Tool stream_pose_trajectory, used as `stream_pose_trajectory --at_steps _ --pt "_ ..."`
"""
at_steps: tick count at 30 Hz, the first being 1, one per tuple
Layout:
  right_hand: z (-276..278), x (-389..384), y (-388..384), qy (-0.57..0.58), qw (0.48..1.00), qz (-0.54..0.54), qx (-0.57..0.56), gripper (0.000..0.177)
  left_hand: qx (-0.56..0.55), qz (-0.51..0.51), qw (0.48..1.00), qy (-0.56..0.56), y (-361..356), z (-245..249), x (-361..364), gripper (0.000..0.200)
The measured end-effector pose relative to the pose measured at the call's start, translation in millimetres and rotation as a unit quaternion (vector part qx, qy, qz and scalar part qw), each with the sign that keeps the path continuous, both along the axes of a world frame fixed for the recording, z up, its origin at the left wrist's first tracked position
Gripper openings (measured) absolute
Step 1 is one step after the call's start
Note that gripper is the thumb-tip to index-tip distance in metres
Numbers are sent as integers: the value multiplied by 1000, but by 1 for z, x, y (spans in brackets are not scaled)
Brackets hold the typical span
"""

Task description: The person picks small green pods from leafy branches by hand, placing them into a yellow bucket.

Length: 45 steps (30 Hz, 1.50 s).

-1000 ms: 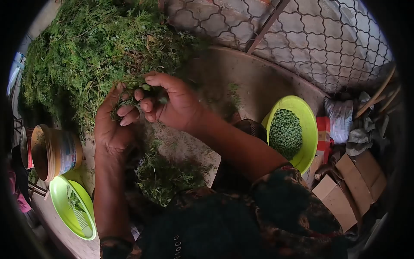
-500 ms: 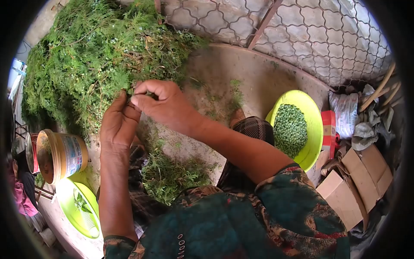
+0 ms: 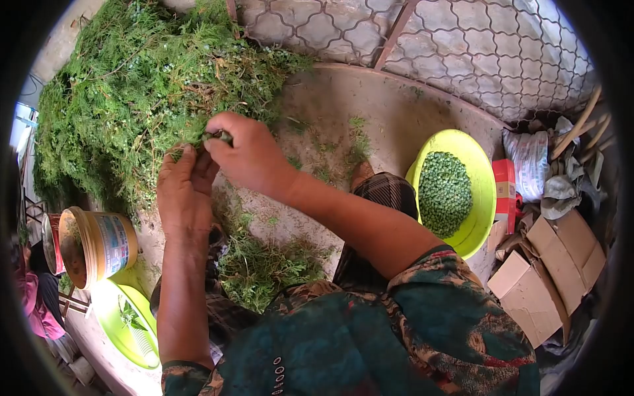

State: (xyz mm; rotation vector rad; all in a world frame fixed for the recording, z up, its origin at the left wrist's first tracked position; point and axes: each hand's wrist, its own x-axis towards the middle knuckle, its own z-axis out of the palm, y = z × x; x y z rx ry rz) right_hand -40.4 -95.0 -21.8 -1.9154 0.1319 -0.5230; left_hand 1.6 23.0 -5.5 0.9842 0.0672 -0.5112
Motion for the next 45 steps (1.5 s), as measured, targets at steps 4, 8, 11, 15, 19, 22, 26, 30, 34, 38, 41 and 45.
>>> stream_pose_trajectory --at_steps 4,8,11,15,19,22,26,30,34,38,41,45 --pt "17 -6 -18 112 807 176 552 31 76 -33 997 -10 7 10 5 17" --pt "16 -8 -19 135 758 148 621 28 20 -112 993 -40 4 13 5 26" --pt "18 -9 -20 132 749 195 620 27 84 -97 989 -77 -6 16 -3 32" --pt "25 -15 -16 141 798 177 559 26 115 -94 987 -60 -5 8 -3 18" --pt "26 -18 -16 114 840 194 494 20 87 -97 987 -93 -4 9 -6 14" --pt "17 -18 -14 15 961 112 253 17 150 -87 976 -128 -6 6 -11 14" --pt "7 -26 -23 -64 986 -33 -151 19 227 -116 946 -201 -13 5 -16 10" --pt "10 -32 -36 17 1000 16 -13 16 174 -143 960 -168 -13 0 -20 8" --pt "26 -53 -46 115 838 195 497 13 18 -191 979 -70 -13 16 -27 11" --pt "27 -61 -44 89 764 257 585 15 -57 -199 978 -1 -15 12 -36 12" --pt "24 -61 -43 117 915 142 358 19 141 -158 968 -136 -15 5 -35 11" --pt "15 -62 -43 21 996 79 33 25 175 -158 952 -192 -19 -5 -44 12"
